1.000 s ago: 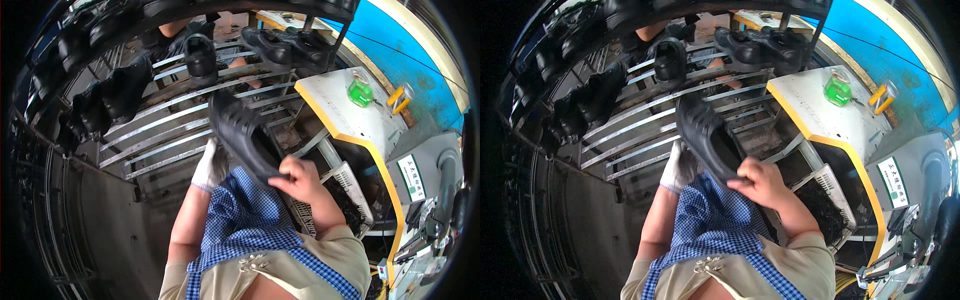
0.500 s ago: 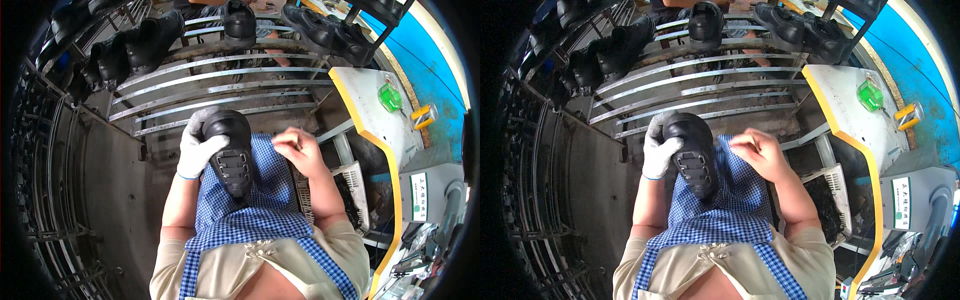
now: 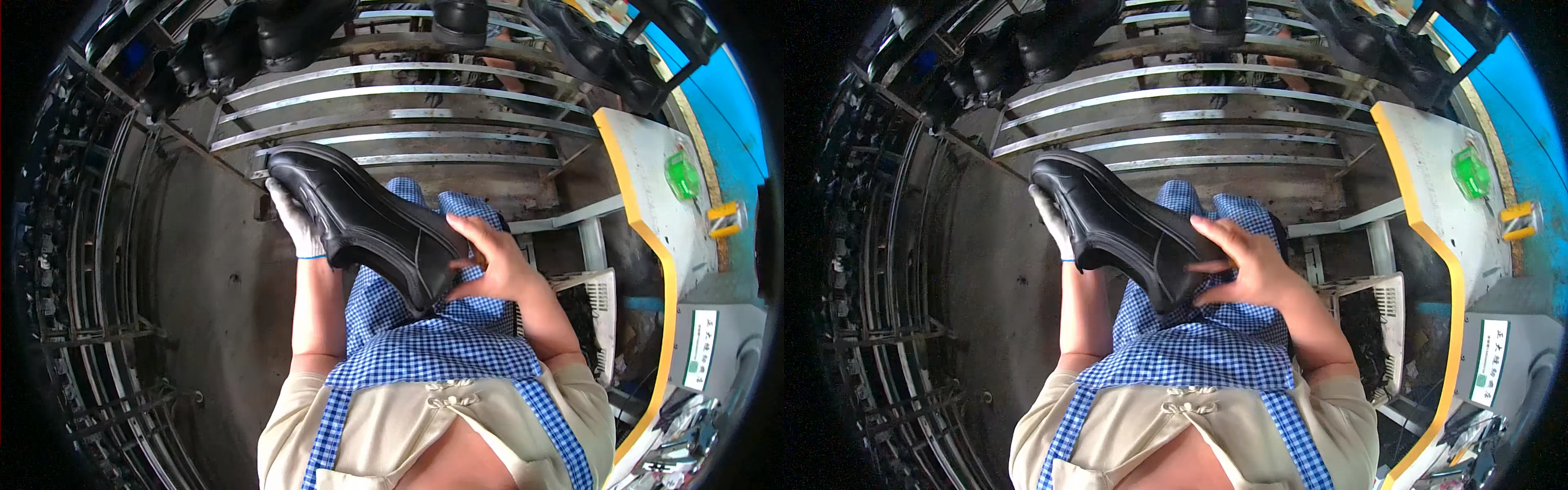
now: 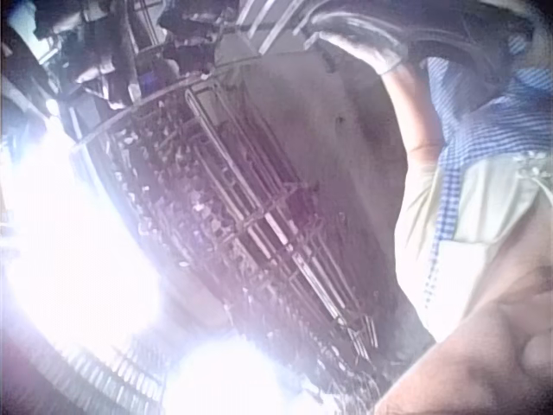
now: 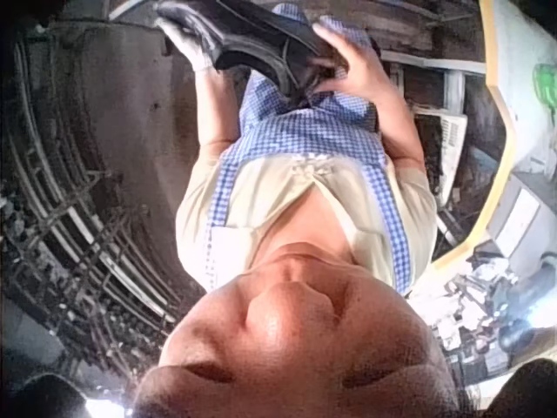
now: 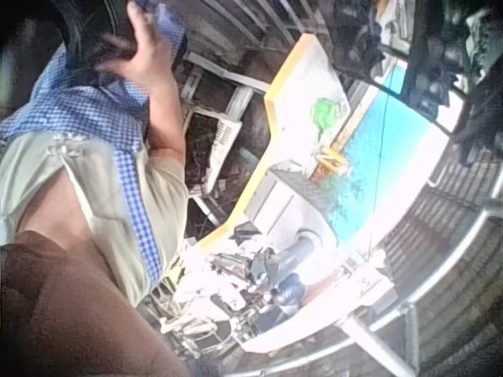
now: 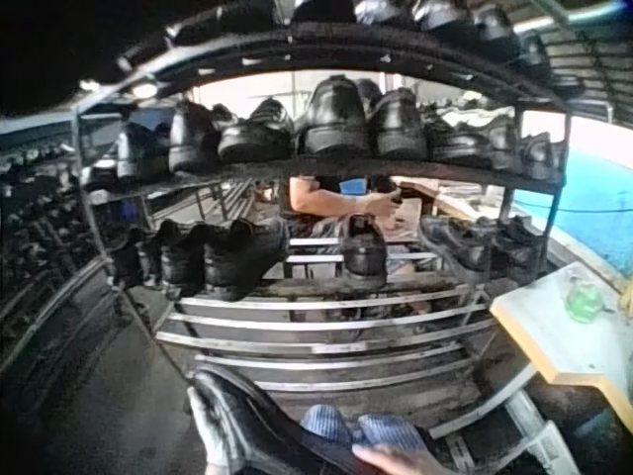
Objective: Trimming and cleaning excess material from the edges of black shoes using a specialized tool.
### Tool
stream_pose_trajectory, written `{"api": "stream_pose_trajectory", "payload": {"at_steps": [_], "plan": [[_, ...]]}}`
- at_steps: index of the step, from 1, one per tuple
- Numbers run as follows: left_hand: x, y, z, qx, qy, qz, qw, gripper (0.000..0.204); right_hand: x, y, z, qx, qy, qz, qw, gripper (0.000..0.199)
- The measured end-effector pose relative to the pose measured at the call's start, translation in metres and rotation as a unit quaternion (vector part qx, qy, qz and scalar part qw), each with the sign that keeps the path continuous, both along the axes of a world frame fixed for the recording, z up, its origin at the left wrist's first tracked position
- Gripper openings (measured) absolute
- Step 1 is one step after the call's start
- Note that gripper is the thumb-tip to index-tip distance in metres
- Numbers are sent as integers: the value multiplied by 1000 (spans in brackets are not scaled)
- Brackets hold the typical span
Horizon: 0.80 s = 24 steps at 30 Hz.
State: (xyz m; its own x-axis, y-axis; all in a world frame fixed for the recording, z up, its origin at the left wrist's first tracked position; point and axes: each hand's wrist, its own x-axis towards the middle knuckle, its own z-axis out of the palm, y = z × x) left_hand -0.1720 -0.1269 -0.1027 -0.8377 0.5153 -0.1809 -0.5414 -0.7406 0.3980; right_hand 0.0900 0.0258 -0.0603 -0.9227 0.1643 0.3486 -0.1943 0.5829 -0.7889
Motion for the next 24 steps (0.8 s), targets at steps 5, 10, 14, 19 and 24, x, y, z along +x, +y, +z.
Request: {"api": "stream_pose_trajectory", "payload": {"at_steps": [5, 10, 14, 19, 24], "plan": [[11, 9, -11, 43, -18, -38, 998, 58, -8, -17, 1, 84, 72, -32, 993, 89], [10, 12, -30, -64, -18, -192, 979, 45, -17, -4, -5, -297, 71, -72, 950, 97], [22, -13, -83, -124, -99, -259, 953, 39, -29, 6, -8, -334, 22, -79, 939, 95], [25, -23, -107, -146, -87, -263, 950, 40, -38, 19, -10, -354, -40, -86, 930, 88], [13, -32, -100, -182, -115, -278, 936, 41, -40, 26, 16, -341, -46, -125, 930, 82]]}}
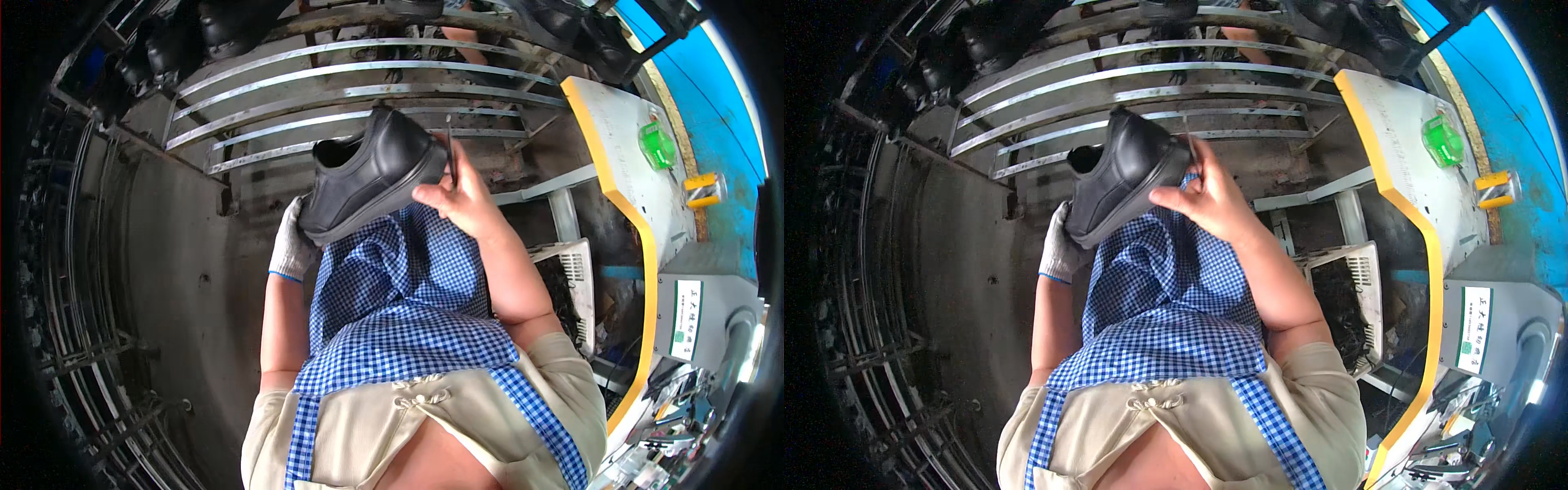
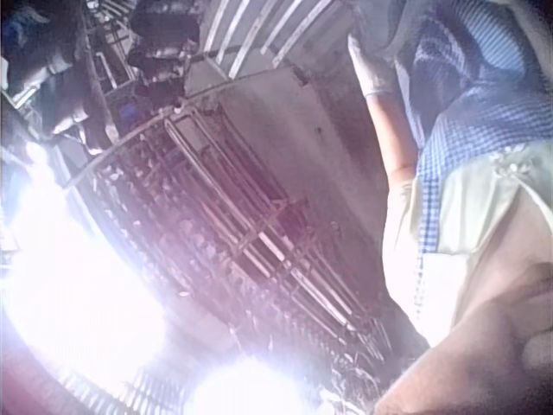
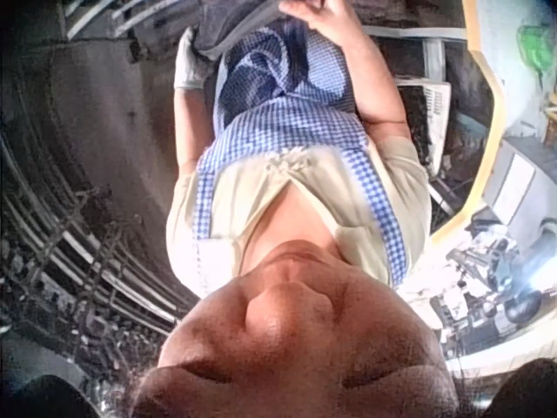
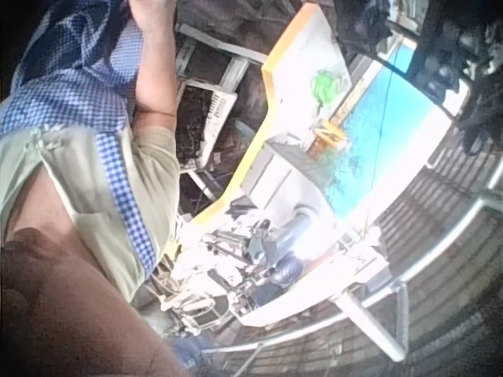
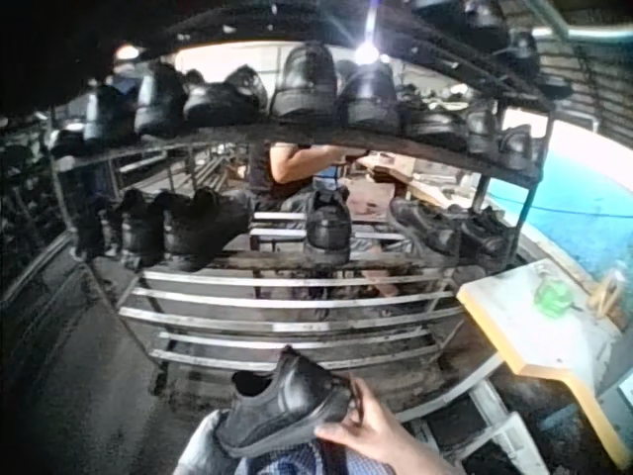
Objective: Trimming and cleaning excess material from the edges of black shoes using a specialized tool.
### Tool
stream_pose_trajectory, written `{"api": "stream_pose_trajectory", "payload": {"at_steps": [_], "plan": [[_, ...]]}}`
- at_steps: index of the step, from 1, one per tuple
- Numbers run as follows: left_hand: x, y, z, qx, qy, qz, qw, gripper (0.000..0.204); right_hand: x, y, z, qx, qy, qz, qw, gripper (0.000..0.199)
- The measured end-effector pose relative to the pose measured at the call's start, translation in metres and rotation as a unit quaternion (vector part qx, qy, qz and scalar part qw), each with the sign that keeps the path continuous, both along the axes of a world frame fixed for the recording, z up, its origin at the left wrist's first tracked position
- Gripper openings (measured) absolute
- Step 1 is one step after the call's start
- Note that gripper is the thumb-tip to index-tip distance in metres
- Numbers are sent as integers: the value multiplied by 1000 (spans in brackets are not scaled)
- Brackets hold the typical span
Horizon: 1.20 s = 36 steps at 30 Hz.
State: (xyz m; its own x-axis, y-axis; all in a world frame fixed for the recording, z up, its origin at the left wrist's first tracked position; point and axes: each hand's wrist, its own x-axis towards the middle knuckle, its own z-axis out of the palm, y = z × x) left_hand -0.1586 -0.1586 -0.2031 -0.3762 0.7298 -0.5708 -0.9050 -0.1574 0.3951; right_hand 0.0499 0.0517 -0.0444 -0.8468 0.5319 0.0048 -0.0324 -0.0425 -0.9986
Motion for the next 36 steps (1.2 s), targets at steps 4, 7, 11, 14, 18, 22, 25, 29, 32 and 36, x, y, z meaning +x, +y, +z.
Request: {"api": "stream_pose_trajectory", "payload": {"at_steps": [4, 7, 11, 14, 18, 22, 25, 29, 32, 36], "plan": [[15, -3, 18, 43, 142, -13, 989, 38, 5, -1, -23, 60, -23, -35, 997, 84], [35, -1, 74, -131, 610, 37, 781, 36, 7, -12, -26, 128, -95, 22, 987, 86], [51, -9, 119, 93, 515, -73, 849, 44, -9, -38, -38, 324, 10, 77, 943, 89], [45, -3, 124, -27, 350, -110, 930, 31, -18, -37, -27, 331, -52, 135, 933, 85], [56, 18, 143, 12, 359, -87, 929, 29, -29, -14, -11, 314, 76, 55, 945, 36], [64, 25, 139, 26, 485, -59, 872, 34, -31, -7, 6, 390, 98, 62, 914, 32], [68, 25, 146, 31, 528, -52, 847, 33, -33, -9, 2, 442, 113, 58, 888, 32], [69, 19, 139, -11, 587, -31, 809, 32, -36, -18, 1, 538, 128, 39, 832, 39], [70, 16, 137, -25, 642, -16, 766, 31, -33, -24, 2, 538, 123, 42, 833, 37], [79, 15, 135, -50, 669, -13, 741, 32, -31, -26, 2, 558, 113, 61, 820, 36]]}}
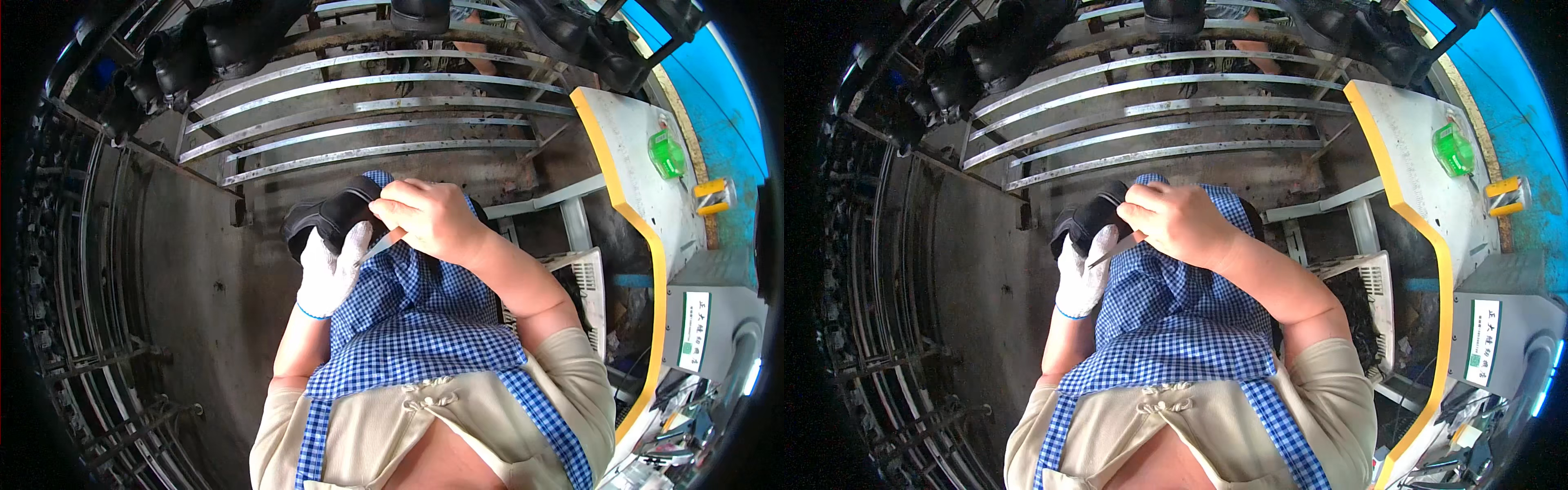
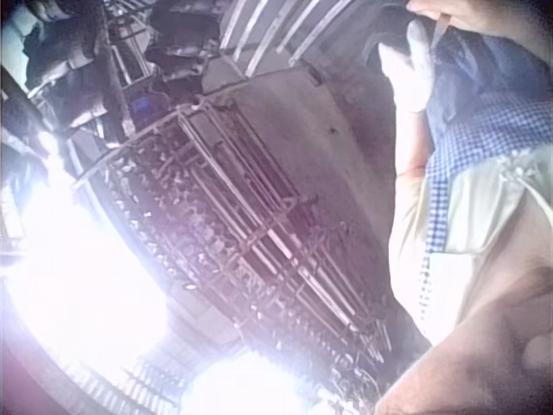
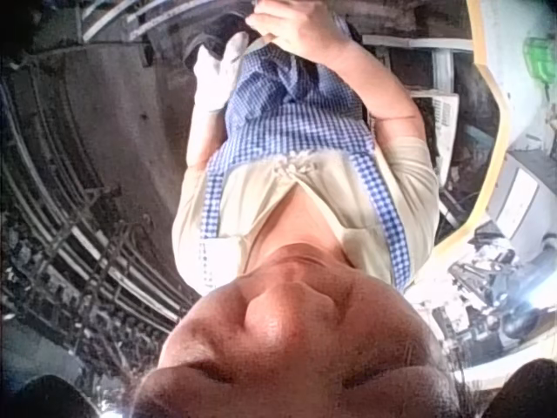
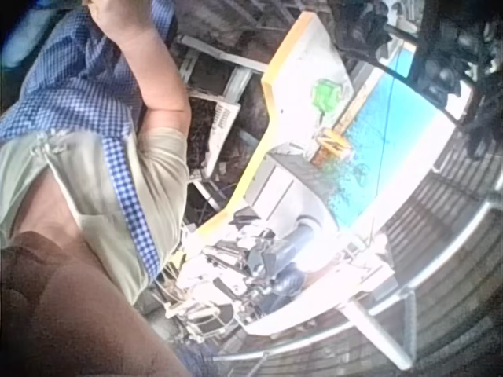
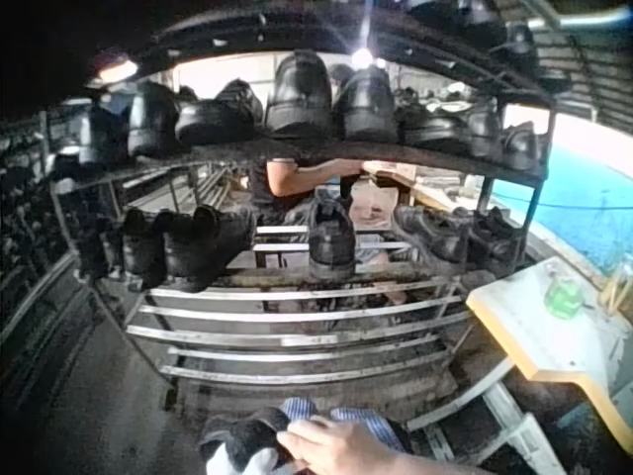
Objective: Trimming and cleaning excess material from the edges of black shoes using a specialized tool.
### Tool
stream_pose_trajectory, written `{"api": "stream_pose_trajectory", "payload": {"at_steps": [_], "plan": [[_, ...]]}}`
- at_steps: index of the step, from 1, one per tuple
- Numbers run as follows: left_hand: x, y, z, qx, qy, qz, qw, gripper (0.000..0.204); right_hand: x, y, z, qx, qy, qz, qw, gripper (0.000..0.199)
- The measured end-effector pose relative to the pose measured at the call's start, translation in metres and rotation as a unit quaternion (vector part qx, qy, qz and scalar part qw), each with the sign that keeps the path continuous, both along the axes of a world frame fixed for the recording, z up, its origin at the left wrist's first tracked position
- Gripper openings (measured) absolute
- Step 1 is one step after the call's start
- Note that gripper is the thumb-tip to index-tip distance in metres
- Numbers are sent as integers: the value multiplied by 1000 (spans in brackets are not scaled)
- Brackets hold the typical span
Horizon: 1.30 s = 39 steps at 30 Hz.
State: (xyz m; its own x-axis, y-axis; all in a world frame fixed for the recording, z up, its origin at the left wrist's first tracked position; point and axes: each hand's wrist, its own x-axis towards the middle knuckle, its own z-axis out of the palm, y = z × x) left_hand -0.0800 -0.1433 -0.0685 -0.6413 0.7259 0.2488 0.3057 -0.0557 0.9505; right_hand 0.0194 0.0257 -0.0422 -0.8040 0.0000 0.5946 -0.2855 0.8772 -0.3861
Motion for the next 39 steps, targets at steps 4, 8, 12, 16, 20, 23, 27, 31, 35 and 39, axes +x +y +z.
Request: {"api": "stream_pose_trajectory", "payload": {"at_steps": [4, 8, 12, 16, 20, 23, 27, 31, 35, 39], "plan": [[3, 2, -12, 57, -103, -34, 992, 27, -2, -5, -6, -5, -42, -29, 999, 34], [13, -2, -18, 48, -132, -4, 990, 24, -8, -3, -27, -114, 36, -7, 993, 30], [18, -9, -20, 87, -238, 60, 965, 26, -1, -3, -37, -338, 59, 42, 938, 10], [18, -15, -17, 88, -270, 24, 959, 35, 7, -9, -39, -412, -7, 21, 911, 20], [10, -21, 3, 228, -656, -109, 711, 54, 8, -4, -27, -393, -36, 22, 919, 37], [10, -10, 12, 200, -645, -21, 737, 49, 10, -10, -13, -347, -84, -79, 931, 40], [19, -2, 29, 237, -473, -17, 848, 45, 20, -20, -5, -238, 18, -74, 968, 41], [20, -6, 18, 238, -413, 24, 879, 37, 33, -34, 7, -114, -51, -117, 985, 44], [22, -4, 15, 81, -8, 117, 990, 30, 37, -37, 15, -112, -97, -122, 981, 43], [25, -1, 12, 96, -23, 110, 989, 30, 35, -34, 16, -161, -58, -87, 981, 44]]}}
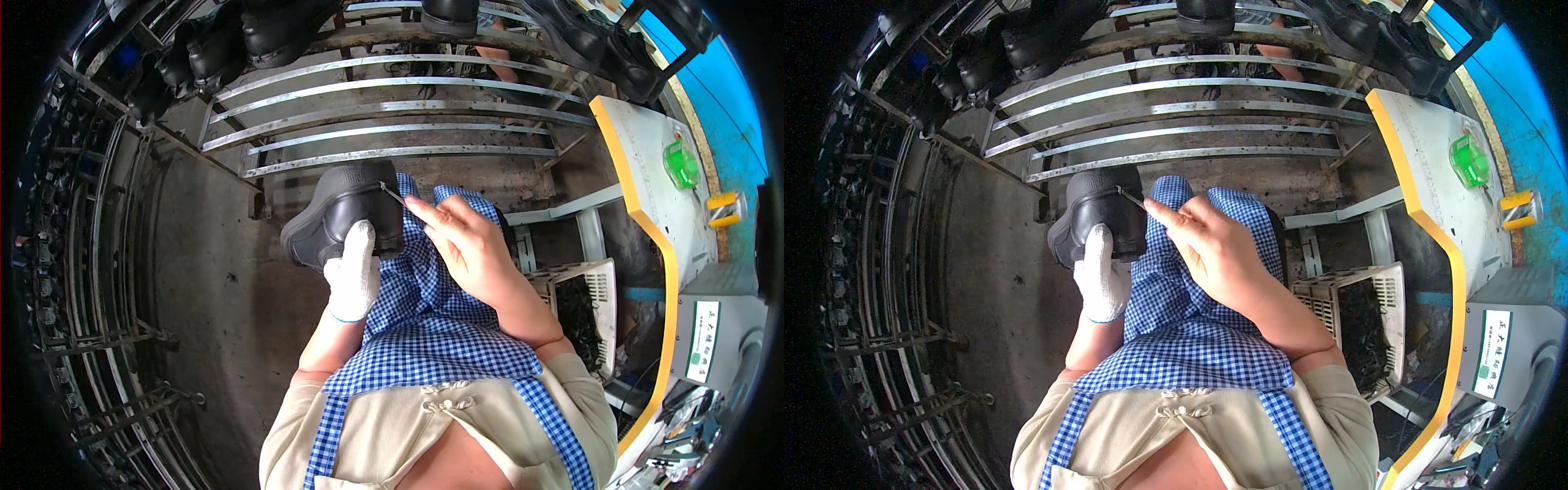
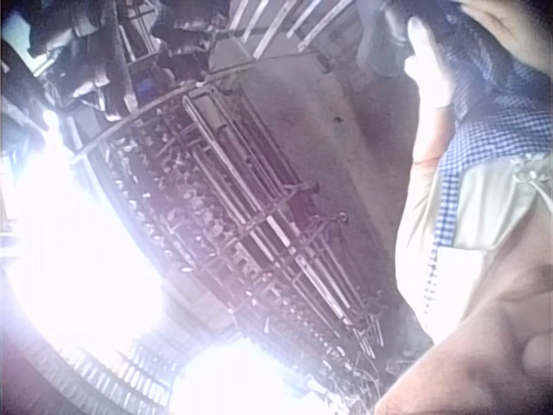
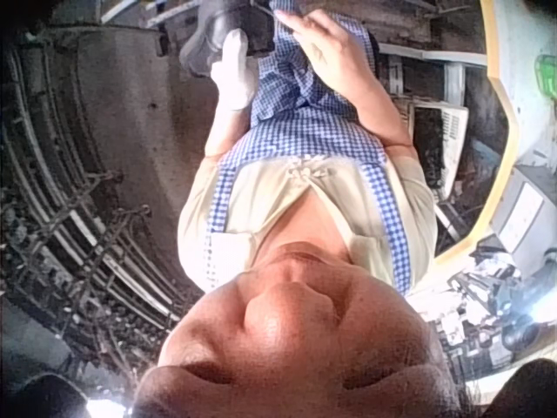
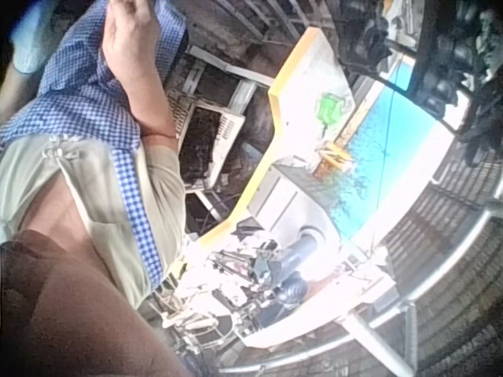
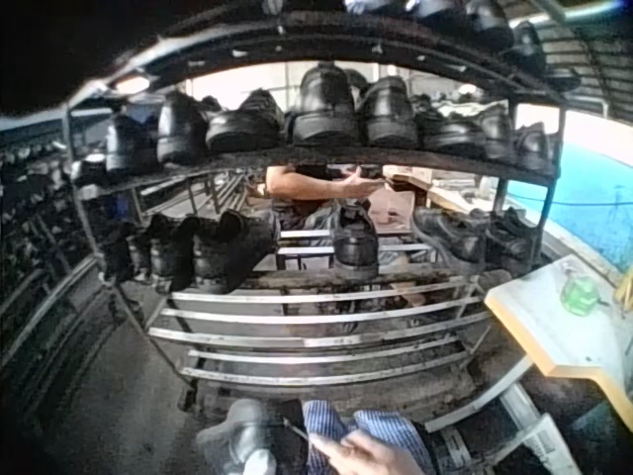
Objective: Trimming and cleaning excess material from the edges of black shoes using a specialized tool.
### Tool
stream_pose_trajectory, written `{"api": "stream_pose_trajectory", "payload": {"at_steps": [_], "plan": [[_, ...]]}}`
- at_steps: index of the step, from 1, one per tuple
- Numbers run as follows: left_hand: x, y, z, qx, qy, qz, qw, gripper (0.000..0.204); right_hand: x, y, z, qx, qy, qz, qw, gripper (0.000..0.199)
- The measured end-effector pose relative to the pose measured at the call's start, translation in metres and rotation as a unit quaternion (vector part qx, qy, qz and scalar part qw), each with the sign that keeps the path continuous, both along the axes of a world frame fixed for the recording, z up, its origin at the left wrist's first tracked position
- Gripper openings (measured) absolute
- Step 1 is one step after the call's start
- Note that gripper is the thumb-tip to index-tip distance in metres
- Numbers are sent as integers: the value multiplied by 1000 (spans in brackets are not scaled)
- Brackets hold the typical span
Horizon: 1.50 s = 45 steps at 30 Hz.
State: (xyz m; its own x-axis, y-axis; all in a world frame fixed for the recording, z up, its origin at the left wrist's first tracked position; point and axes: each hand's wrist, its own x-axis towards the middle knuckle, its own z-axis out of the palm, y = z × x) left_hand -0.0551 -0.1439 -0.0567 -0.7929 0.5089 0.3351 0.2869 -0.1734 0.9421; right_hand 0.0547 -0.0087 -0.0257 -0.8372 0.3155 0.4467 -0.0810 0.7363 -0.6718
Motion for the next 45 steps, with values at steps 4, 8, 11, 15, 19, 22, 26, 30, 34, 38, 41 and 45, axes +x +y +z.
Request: {"api": "stream_pose_trajectory", "payload": {"at_steps": [4, 8, 11, 15, 19, 22, 26, 30, 34, 38, 41, 45], "plan": [[1, 0, -4, 136, -235, -59, 961, 35, 2, -3, 4, -29, -5, 12, 999, 45], [-1, -3, -17, 120, -207, -53, 969, 39, 3, -5, 8, -11, -8, 12, 1000, 46], [1, -2, -14, 111, -213, -42, 970, 39, 3, -7, 6, -19, -6, 9, 1000, 45], [4, -2, -15, 101, -225, -24, 969, 38, 1, -10, 7, -17, -3, 4, 1000, 45], [8, -1, -21, 97, -218, -20, 971, 39, -1, -15, 0, -4, -6, 0, 1000, 51], [7, 2, -29, 86, -208, -20, 974, 43, -5, -14, 1, -16, 3, -6, 1000, 50], [15, 1, -30, -5, 51, -43, 998, 45, -15, 8, 4, -44, 44, -19, 998, 41], [6, -5, -4, 50, -237, -139, 960, 41, -5, 31, -19, -246, 45, -12, 968, 34], [-11, -10, -3, -58, -183, -282, 940, 37, 16, 33, -41, -345, -64, 33, 936, 51], [-14, 14, 16, -129, 64, -391, 909, 46, 39, 38, -76, -435, -110, 92, 889, 74], [-8, 30, 18, -114, -95, -408, 901, 45, 59, 39, -99, -430, -9, 38, 902, 74], [-9, 53, 12, 34, -362, -362, 858, 41, 61, 50, -44, -149, 123, -106, 976, 42]]}}
